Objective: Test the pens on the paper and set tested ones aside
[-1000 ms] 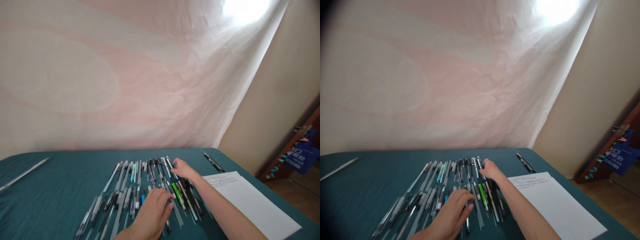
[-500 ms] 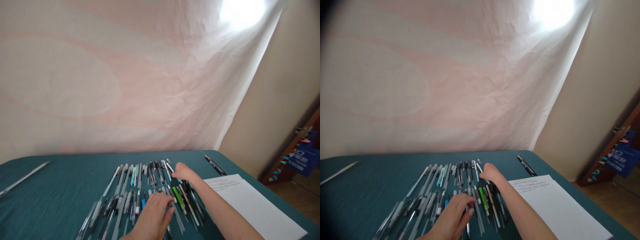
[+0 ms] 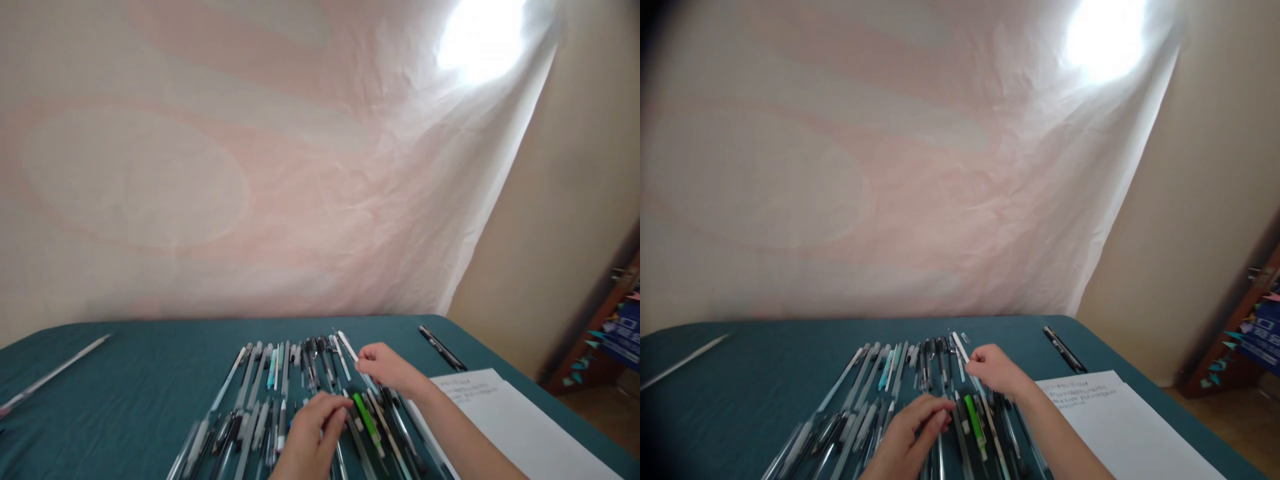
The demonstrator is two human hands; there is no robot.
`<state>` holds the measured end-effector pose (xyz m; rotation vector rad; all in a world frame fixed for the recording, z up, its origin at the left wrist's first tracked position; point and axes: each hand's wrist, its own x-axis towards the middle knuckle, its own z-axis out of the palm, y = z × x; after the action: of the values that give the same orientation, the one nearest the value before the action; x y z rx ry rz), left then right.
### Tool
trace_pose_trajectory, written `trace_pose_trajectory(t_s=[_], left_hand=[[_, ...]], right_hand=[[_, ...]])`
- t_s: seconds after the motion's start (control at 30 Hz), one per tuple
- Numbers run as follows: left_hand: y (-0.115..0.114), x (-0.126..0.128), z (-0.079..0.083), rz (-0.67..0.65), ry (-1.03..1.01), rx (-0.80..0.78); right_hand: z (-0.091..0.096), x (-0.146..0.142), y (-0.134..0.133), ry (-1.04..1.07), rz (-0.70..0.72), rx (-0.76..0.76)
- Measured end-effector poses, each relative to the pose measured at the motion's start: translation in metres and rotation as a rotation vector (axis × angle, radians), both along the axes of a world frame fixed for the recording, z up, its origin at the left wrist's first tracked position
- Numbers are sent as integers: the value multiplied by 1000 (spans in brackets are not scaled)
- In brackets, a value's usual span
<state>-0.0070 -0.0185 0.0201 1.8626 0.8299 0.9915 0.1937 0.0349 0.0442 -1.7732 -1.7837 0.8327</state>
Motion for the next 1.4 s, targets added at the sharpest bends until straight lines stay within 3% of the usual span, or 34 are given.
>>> trace_pose_trajectory(t_s=[0.1,0.2,0.3,0.5,0.63,0.77,1.4], left_hand=[[7,-1,13,30,-175,-375],[14,-5,21,64,-263,-473],[16,-9,27,117,-331,-527],[31,-23,29,260,-426,-533],[52,-41,32,402,-628,-466],[64,-53,36,460,-681,-432],[57,-48,32,380,-589,-454]], right_hand=[[5,-20,-29,266,118,-80],[4,-35,-46,474,194,-124],[2,-43,-52,468,235,-108],[5,-41,-51,472,259,-97],[7,-36,-52,352,270,-69],[6,-35,-53,227,291,-21],[12,-32,-53,156,294,59]])
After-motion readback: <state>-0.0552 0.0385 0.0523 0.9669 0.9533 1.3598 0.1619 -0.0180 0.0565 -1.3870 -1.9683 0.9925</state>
